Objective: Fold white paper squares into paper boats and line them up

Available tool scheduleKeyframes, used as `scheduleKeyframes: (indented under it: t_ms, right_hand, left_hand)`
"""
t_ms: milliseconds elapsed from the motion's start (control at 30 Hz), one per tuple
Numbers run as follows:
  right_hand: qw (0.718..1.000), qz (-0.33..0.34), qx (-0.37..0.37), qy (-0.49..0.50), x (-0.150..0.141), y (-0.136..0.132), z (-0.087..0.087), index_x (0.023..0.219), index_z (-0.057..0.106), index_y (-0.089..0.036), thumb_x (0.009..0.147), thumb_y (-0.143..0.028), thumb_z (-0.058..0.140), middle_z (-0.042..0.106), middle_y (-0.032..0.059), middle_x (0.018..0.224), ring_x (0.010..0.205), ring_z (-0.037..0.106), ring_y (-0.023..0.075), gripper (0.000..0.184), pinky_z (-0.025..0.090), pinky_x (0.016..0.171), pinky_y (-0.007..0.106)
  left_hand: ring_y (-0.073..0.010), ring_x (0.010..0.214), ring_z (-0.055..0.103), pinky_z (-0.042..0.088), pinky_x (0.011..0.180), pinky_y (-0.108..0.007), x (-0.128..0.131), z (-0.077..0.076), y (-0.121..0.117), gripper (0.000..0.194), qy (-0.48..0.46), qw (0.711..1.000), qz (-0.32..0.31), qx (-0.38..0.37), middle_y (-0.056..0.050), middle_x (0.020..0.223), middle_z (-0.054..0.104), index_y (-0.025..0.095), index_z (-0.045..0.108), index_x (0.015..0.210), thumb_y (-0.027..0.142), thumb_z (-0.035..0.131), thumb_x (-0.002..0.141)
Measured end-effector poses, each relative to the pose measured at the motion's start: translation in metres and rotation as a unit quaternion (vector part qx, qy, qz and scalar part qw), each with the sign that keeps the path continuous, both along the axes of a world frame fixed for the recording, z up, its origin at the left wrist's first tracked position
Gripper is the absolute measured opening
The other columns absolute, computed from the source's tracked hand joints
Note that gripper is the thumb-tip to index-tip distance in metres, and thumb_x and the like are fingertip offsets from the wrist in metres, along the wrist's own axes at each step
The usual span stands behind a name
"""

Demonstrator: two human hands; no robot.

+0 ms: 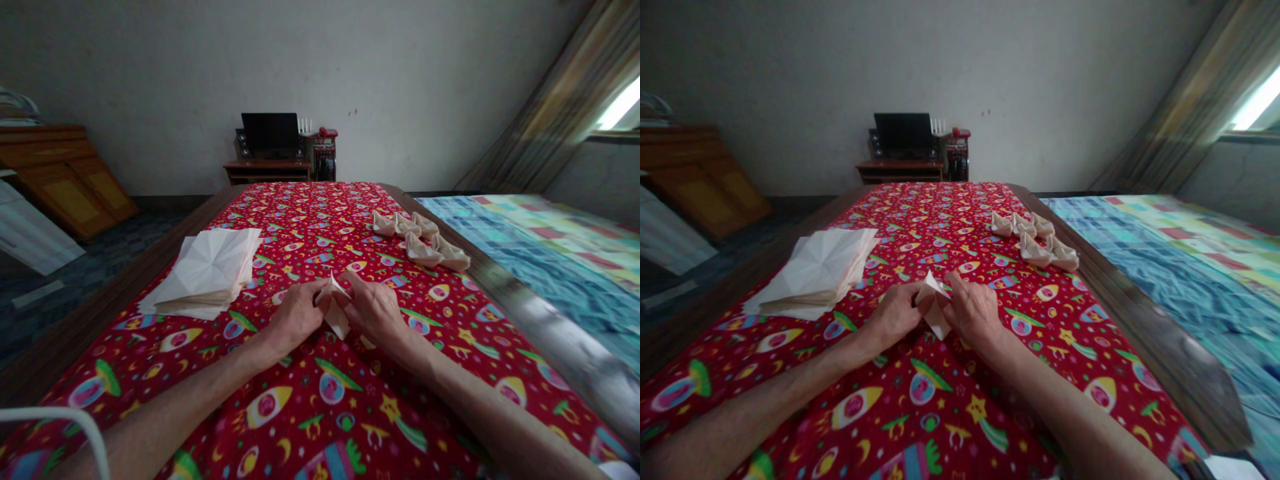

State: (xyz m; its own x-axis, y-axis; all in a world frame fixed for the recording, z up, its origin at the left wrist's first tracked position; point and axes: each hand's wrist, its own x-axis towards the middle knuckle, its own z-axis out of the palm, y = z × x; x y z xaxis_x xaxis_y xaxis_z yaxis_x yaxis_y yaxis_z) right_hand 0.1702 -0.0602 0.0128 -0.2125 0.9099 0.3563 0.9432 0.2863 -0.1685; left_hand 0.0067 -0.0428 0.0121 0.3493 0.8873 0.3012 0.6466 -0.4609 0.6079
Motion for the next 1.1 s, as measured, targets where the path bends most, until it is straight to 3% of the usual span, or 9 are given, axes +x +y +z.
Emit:
scheduleKeyframes:
  t_ms: [133, 267, 433, 667, 867, 1100]
  right_hand:
    - [0.999, -0.025, -0.046, -0.011, -0.002, 0.002, 0.004, 0.083, 0.064, -0.021, 0.085, -0.029, 0.047, 0.065, 0.0022, 0.065, 0.055, 0.054, 0.0132, 0.019, 0.017, 0.049, 0.026]
    - [0.997, -0.039, -0.061, -0.011, 0.001, 0.003, 0.002, 0.078, 0.064, -0.021, 0.079, -0.025, 0.053, 0.065, 0.0027, 0.066, 0.057, 0.053, 0.0133, 0.012, 0.016, 0.050, 0.027]
    - [0.999, 0.013, -0.044, -0.015, 0.008, 0.001, -0.002, 0.086, 0.062, -0.020, 0.081, -0.023, 0.054, 0.064, 0.0036, 0.078, 0.066, 0.053, 0.0134, 0.011, 0.022, 0.053, 0.025]
    - [0.990, 0.099, -0.006, -0.098, 0.018, -0.007, -0.004, 0.093, 0.060, -0.020, 0.089, -0.018, 0.049, 0.057, 0.0046, 0.090, 0.075, 0.050, 0.0143, 0.012, 0.024, 0.053, 0.026]
    - [0.976, 0.158, -0.019, -0.148, 0.025, -0.014, -0.002, 0.106, 0.057, -0.018, 0.091, -0.016, 0.046, 0.055, 0.0080, 0.098, 0.089, 0.050, 0.0184, 0.018, 0.038, 0.064, 0.026]
    - [0.977, 0.148, -0.046, -0.148, 0.021, -0.017, -0.002, 0.113, 0.054, -0.015, 0.086, -0.011, 0.046, 0.053, 0.0103, 0.101, 0.095, 0.049, 0.0220, 0.029, 0.045, 0.074, 0.032]
  left_hand:
    - [-0.0169, 0.075, 0.066, 0.048, 0.065, -0.024, 0.003, -0.002, -0.002, 0.026, -0.004, 0.999, -0.028, 0.023, -0.001, 0.088, 0.072, 0.023, 0.067, 0.103, 0.019, 0.051, 0.084]
    - [-0.0209, 0.087, 0.067, 0.051, 0.073, -0.029, -0.001, -0.005, 0.000, 0.036, 0.036, 0.999, 0.000, 0.024, -0.002, 0.099, 0.072, 0.026, 0.065, 0.113, 0.015, 0.054, 0.080]
    - [-0.0179, 0.088, 0.063, 0.050, 0.071, -0.025, -0.009, -0.009, 0.002, 0.044, 0.095, 0.992, -0.012, 0.087, -0.001, 0.098, 0.066, 0.027, 0.062, 0.116, 0.007, 0.053, 0.078]
    - [-0.0150, 0.082, 0.059, 0.046, 0.064, -0.022, -0.014, -0.014, 0.001, 0.027, 0.181, 0.963, -0.084, 0.179, -0.001, 0.092, 0.059, 0.027, 0.063, 0.108, 0.017, 0.045, 0.091]
    - [-0.0175, 0.090, 0.054, 0.046, 0.075, -0.026, -0.020, -0.004, -0.001, 0.029, 0.269, 0.940, -0.132, 0.166, -0.002, 0.095, 0.054, 0.026, 0.056, 0.117, 0.019, 0.040, 0.093]
    - [-0.0222, 0.097, 0.050, 0.047, 0.079, -0.034, -0.016, 0.002, 0.006, 0.041, 0.313, 0.919, -0.183, 0.153, -0.008, 0.108, 0.050, 0.021, 0.044, 0.126, 0.012, 0.045, 0.085]
